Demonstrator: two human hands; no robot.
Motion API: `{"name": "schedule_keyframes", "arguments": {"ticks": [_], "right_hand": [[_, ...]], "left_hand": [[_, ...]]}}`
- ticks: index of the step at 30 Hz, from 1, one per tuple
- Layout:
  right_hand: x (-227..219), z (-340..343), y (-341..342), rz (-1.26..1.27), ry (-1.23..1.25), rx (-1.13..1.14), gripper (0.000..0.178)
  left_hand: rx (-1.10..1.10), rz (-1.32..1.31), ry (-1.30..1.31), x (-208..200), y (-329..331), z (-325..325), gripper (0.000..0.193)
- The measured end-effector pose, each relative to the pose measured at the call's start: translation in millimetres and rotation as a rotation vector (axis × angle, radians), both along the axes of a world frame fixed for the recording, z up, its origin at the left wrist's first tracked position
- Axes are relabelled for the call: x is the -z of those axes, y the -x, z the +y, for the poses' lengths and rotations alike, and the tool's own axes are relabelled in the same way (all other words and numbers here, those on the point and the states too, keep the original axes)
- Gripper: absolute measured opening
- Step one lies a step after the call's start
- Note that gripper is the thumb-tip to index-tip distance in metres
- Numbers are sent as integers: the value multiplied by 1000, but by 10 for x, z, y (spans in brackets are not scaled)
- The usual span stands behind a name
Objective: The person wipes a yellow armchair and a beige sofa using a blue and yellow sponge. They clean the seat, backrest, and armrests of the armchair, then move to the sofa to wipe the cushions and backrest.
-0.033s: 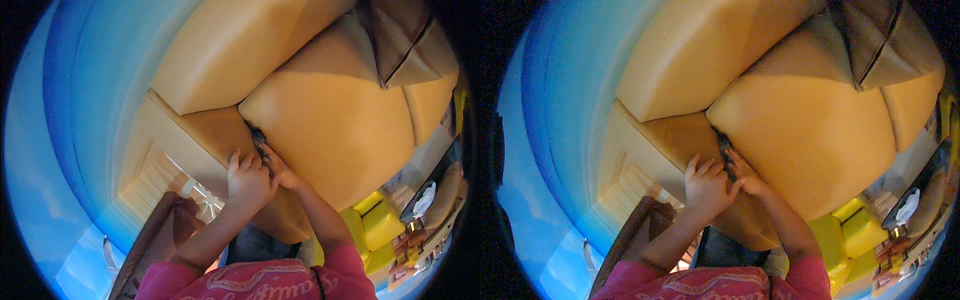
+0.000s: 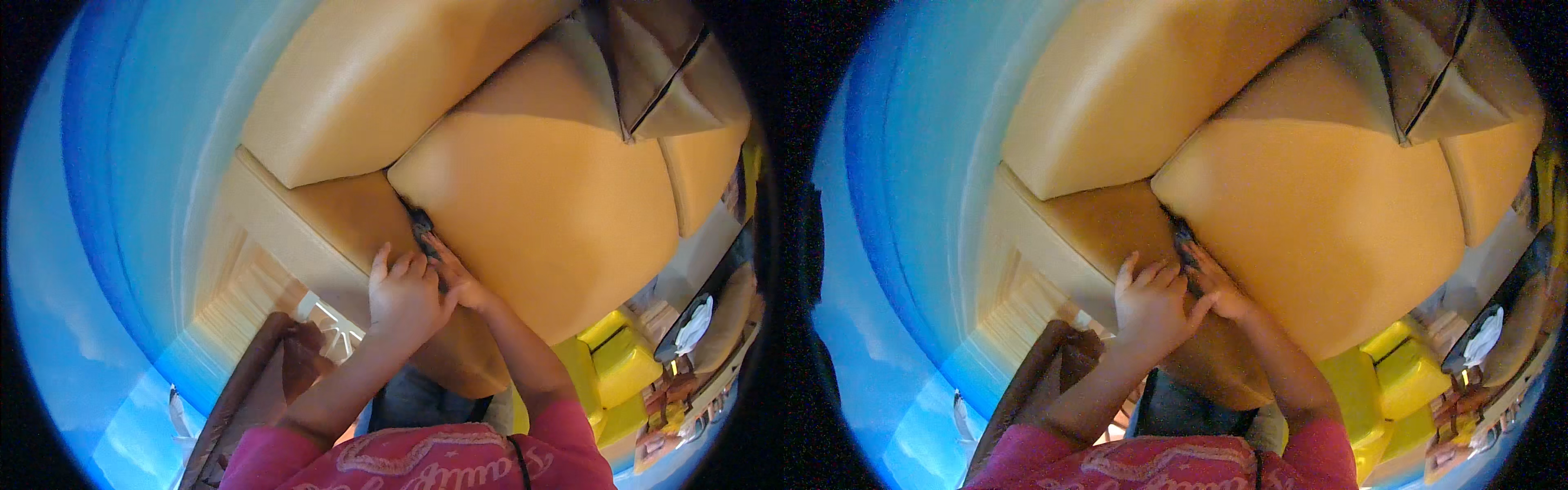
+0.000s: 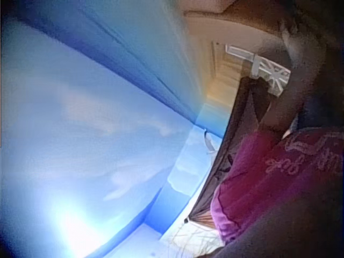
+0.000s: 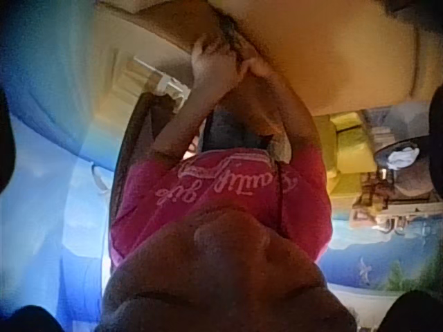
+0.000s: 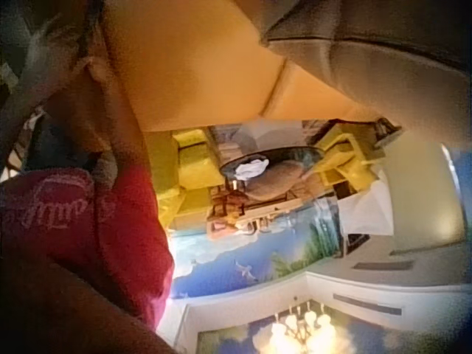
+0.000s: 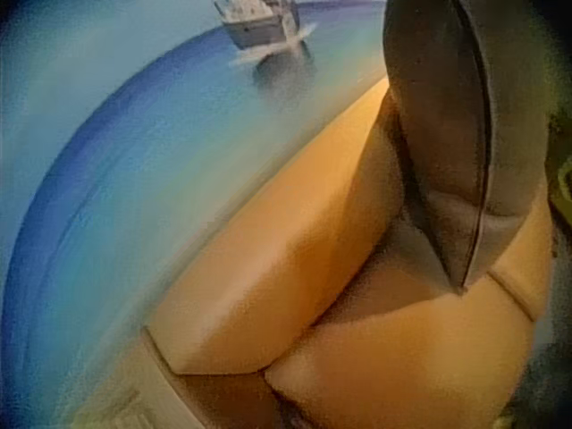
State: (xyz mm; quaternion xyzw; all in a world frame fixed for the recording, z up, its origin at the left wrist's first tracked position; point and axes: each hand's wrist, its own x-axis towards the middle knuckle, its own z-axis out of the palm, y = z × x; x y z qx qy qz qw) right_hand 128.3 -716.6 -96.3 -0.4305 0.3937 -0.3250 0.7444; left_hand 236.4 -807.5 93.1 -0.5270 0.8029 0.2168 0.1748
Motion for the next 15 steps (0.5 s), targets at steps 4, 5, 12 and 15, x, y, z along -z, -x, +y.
{"name": "schedule_keyframes", "arguments": {"ticks": [4, 5, 12, 15], "right_hand": [[-113, -530, -293, 80, 295, 116, 59], [16, -669, -388, 26, 485, 192, 59], [-256, -209, 1, 57, 125, 12, 57], [-667, 260, 517, 225, -48, -117, 58]], "left_hand": [[-51, 132, 196, -11, 92, -62, 55], [-32, 137, 196, 24, 108, -78, 55], [86, 15, 33, -31, 58, -119, 58], [163, -75, -180, -63, 59, -125, 60]]}}
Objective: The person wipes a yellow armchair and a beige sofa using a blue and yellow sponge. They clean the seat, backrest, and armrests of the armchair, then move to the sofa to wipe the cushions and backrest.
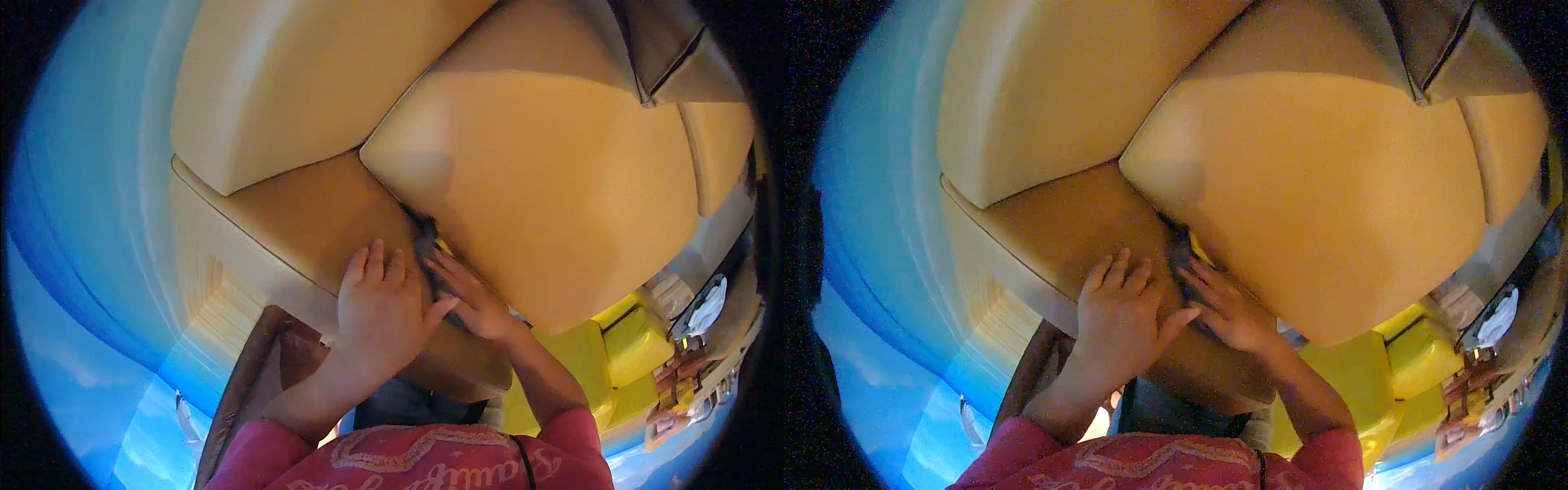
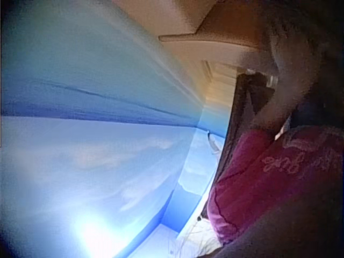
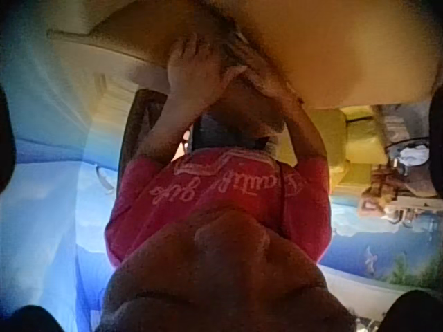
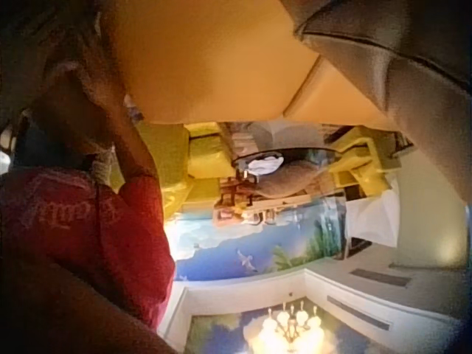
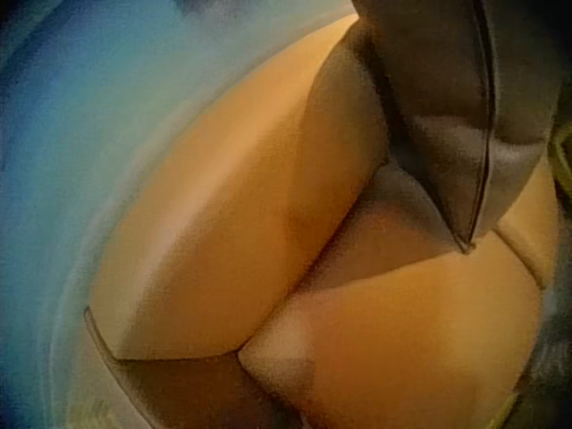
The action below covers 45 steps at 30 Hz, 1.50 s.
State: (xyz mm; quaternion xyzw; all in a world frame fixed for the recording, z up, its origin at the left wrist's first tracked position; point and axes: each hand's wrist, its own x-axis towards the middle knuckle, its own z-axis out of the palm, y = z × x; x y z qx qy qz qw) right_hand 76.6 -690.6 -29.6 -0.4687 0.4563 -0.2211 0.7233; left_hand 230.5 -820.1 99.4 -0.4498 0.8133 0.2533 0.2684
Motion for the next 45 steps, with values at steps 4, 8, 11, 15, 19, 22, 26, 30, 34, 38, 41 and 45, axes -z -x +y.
{"name": "schedule_keyframes", "arguments": {"ticks": [4, 8, 11, 15, 19, 22, 26, 30, 34, 38, 41, 45], "right_hand": [[-78, 647, 366, 162, -49, 1, 61], [24, 419, 101, 144, 26, -1, 62], [233, -44, -203, -41, 85, 128, 63], [235, -110, -320, -72, 137, 135, 64], [-192, 307, 137, -60, 30, -41, 64], [-333, 898, 532, 32, -132, -29, 63], [-187, 963, 560, 131, -195, -55, 61], [84, 552, 156, 111, -182, -15, 58], [133, 298, -103, -180, -427, 576, 52], [-106, -556, 164, 440, 431, 251, 57], [138, -1010, -17, 677, 715, 36, 61], [661, -1375, -412, 730, 963, -325, 60]], "left_hand": [[236, -141, -165, 86, 162, 84, 67], [124, -86, -149, 114, 174, 135, 73], [107, -49, -159, 164, 217, 75, 76], [139, -61, -128, 169, 191, 87, 75], [144, -101, -159, 112, 136, 90, 75], [219, -116, -144, 116, 208, 104, 76], [240, -225, -227, 145, 348, 181, 77], [23, -196, -387, 222, 492, 161, 77], [-287, 112, -220, 286, 483, 160, 84], [-380, 267, 75, 317, 305, -150, 86], [-453, 272, 105, 420, 270, -250, 86], [-430, 210, 38, 490, 338, -191, 89]]}}
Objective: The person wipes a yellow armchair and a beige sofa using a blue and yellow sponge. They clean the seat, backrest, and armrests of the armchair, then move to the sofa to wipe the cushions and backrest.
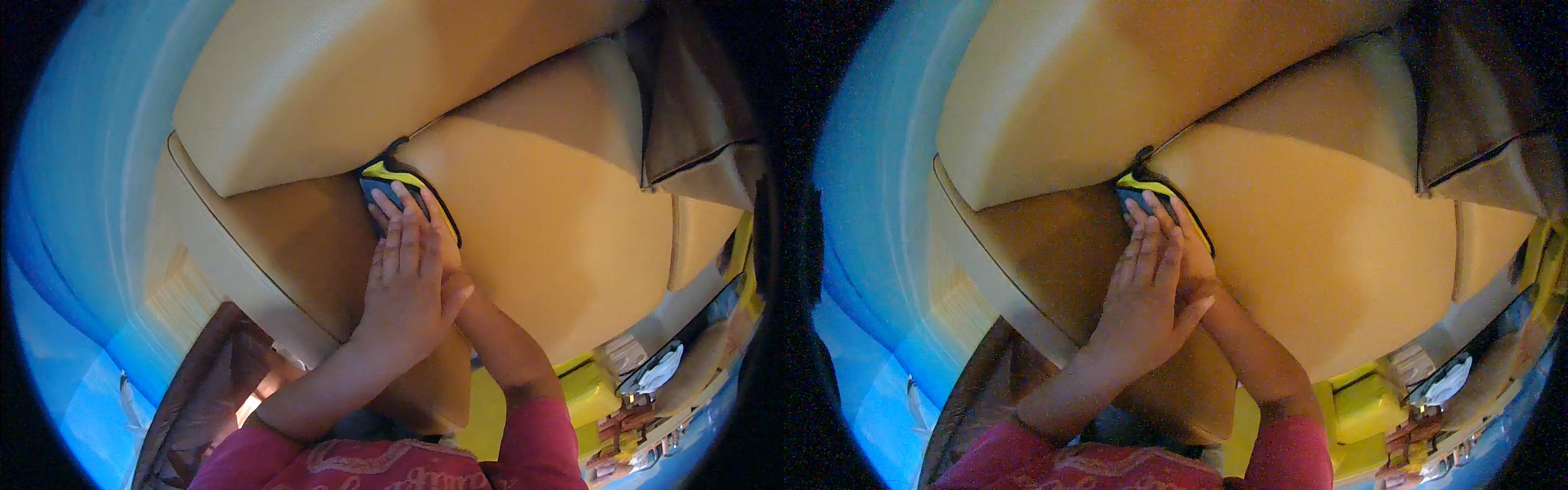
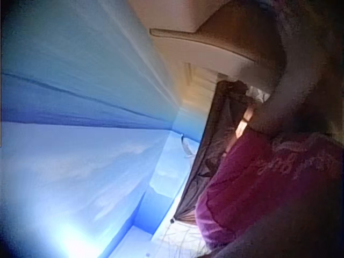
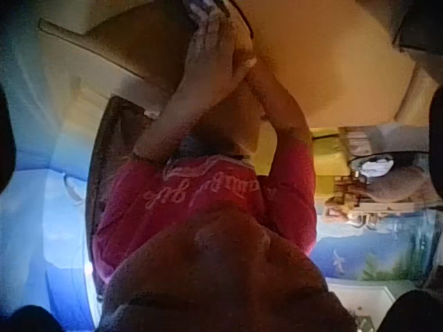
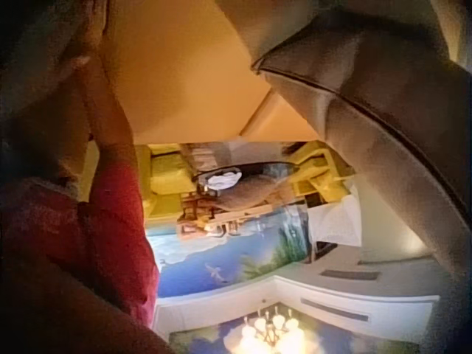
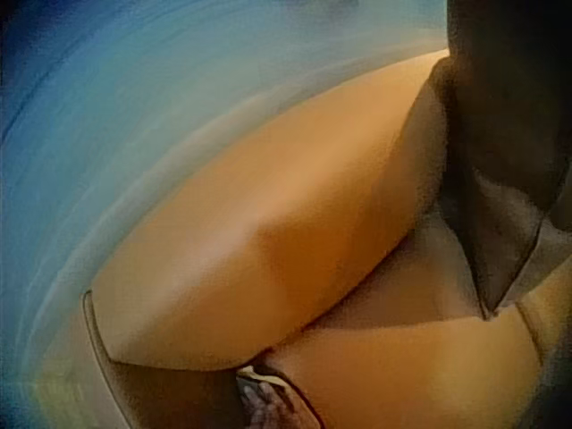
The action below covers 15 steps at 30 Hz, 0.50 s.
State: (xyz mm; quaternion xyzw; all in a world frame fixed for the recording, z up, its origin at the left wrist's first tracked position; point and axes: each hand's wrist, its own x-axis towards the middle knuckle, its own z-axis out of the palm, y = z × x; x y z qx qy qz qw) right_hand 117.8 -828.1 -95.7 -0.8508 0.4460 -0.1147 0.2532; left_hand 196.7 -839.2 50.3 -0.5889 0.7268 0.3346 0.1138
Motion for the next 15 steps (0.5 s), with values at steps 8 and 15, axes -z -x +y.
{"name": "schedule_keyframes", "arguments": {"ticks": [8, 15], "right_hand": [[-14, -820, 424, 22, 57, 203, 46], [47, -102, 99, 103, 4, 227, 49]], "left_hand": [[33, 56, -13, -40, 122, -293, 89], [115, 53, 72, 8, 270, -626, 83]]}}
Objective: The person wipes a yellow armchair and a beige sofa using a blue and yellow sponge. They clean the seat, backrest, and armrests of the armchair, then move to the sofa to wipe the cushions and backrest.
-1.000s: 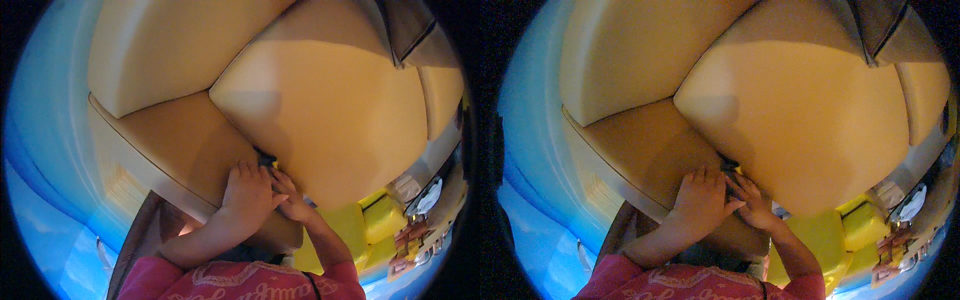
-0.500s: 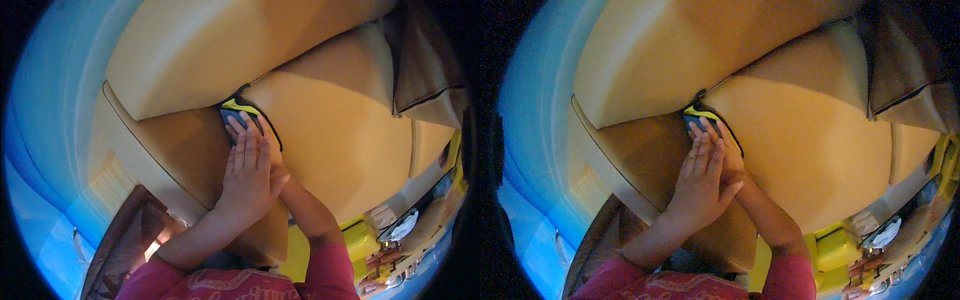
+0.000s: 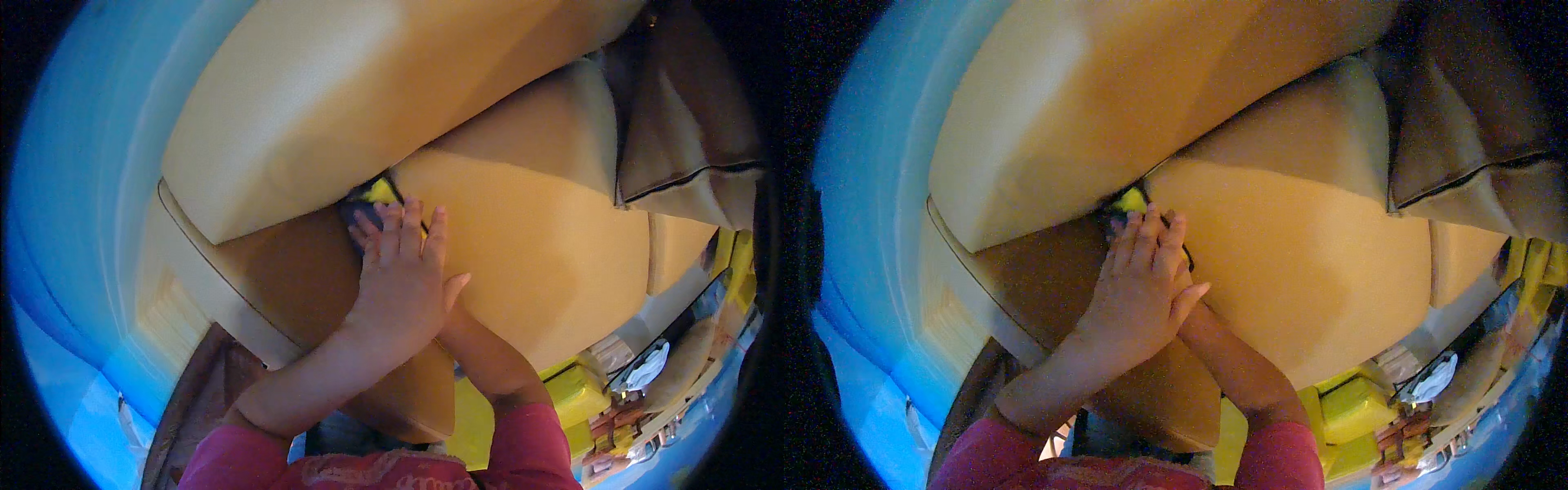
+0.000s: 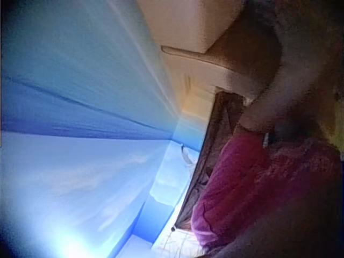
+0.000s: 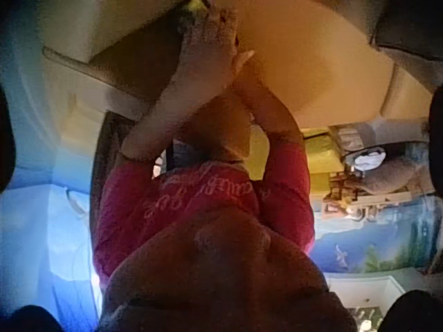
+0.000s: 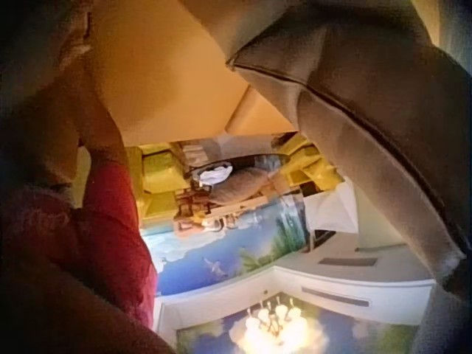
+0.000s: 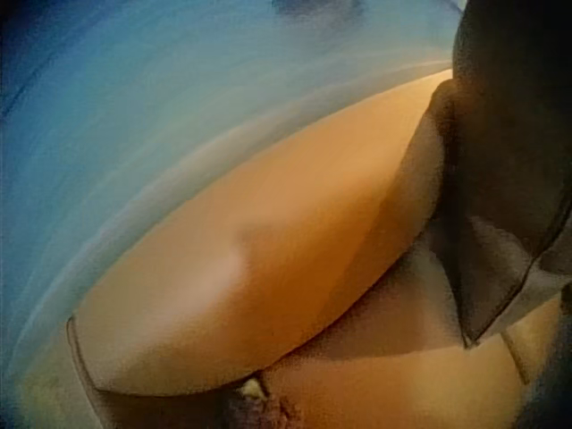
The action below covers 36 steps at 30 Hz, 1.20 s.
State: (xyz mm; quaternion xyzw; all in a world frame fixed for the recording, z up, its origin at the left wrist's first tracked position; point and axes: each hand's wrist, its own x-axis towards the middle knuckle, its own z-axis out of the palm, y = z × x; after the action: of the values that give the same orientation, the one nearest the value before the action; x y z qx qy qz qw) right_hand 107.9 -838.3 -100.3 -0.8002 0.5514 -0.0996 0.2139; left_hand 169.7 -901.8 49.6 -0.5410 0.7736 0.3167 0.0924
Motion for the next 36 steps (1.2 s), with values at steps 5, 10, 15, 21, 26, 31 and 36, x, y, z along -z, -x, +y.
{"name": "schedule_keyframes", "arguments": {"ticks": [5, 10, 15, 21, 26, 31, 36], "right_hand": [[-38, -413, 522, 104, -68, -124, 50], [-126, -879, 1185, 188, 123, 323, 53], [77, -597, 1095, -121, 75, 332, 58], [-99, -785, 1516, -21, 54, 184, 56], [112, -1540, 2068, 205, 275, 590, 53], [44, -1218, 1762, 201, 212, 501, 54], [-180, -528, 1603, 171, 42, 357, 54]], "left_hand": [[68, -5, -80, 118, 55, -213, 82], [-86, 80, -32, 477, 391, -364, 85], [-318, 159, 228, 1012, 842, -280, 84], [-344, 293, 291, 1182, 926, -275, 77], [-219, 248, 337, 1413, 965, -187, 75], [-308, 465, 352, 1460, 788, -175, 78], [-161, 407, 403, 1498, 733, -152, 84]]}}
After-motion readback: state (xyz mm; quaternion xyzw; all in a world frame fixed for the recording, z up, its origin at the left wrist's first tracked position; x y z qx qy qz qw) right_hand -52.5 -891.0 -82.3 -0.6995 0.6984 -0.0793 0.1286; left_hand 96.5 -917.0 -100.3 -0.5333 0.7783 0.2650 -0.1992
